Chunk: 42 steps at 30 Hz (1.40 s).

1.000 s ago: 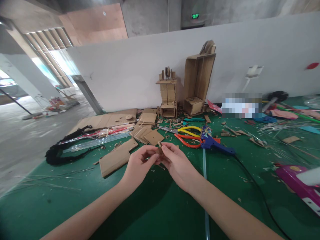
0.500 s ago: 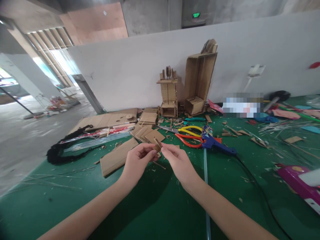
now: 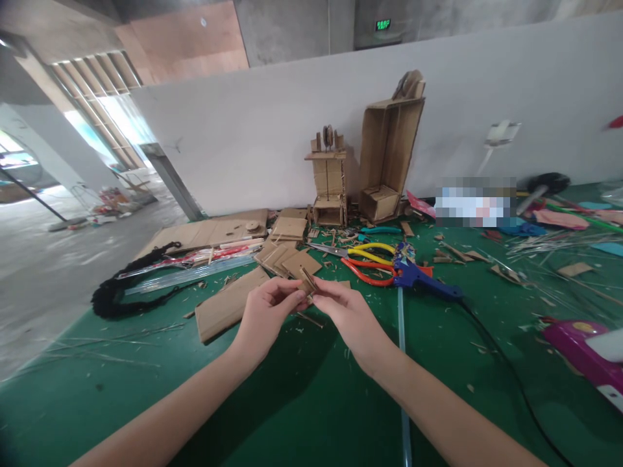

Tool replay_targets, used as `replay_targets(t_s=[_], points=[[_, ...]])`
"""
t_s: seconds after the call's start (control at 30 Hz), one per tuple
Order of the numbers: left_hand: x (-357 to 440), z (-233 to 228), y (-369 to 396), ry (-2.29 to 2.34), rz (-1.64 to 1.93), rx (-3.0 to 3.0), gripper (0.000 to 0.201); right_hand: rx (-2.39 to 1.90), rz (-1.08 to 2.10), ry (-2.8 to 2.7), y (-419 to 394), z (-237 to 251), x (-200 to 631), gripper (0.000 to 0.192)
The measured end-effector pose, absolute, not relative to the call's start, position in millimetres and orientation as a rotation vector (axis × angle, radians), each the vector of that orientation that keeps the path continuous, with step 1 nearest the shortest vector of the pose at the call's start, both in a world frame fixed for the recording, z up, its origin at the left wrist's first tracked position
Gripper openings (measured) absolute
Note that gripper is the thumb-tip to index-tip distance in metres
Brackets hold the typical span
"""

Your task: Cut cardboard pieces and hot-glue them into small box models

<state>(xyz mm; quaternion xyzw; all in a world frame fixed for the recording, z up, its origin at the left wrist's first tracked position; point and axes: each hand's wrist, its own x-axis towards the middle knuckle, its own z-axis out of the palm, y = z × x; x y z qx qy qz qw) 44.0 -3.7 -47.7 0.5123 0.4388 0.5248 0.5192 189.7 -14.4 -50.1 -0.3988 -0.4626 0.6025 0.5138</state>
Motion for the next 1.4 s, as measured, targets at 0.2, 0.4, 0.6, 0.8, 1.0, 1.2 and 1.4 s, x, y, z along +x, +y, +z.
replay_targets(t_s=[0.2, 0.4, 0.6, 0.8, 1.0, 1.2, 1.4], points=[[43, -50, -2, 1.027, 1.264, 1.222, 0.019, -0.938, 1.445, -1.134, -14, -50, 191, 0.028], [43, -50, -3, 1.04, 1.253, 1.232, 0.018, -0.947, 1.447, -1.143, -14, -52, 192, 0.028], [44, -50, -1, 1.033, 1.272, 1.221, 0.02, -1.058, 1.35, -1.289, -11, -48, 193, 0.035], [44, -48, 0, 1.106, 1.281, 1.24, 0.021, -1.455, 0.082, -1.852, 6, -28, 249, 0.052], [39, -43, 2, 1.257, 1.183, 1.454, 0.021, -2.116, -0.258, -1.987, 27, -43, 335, 0.019], [35, -42, 4, 1.29, 1.16, 1.575, 0.02, -2.148, -0.23, -2.119, 31, -55, 358, 0.012], [30, -45, 5, 1.329, 1.175, 1.763, 0.021, -2.1, -0.335, -2.199, 18, -28, 343, 0.006]])
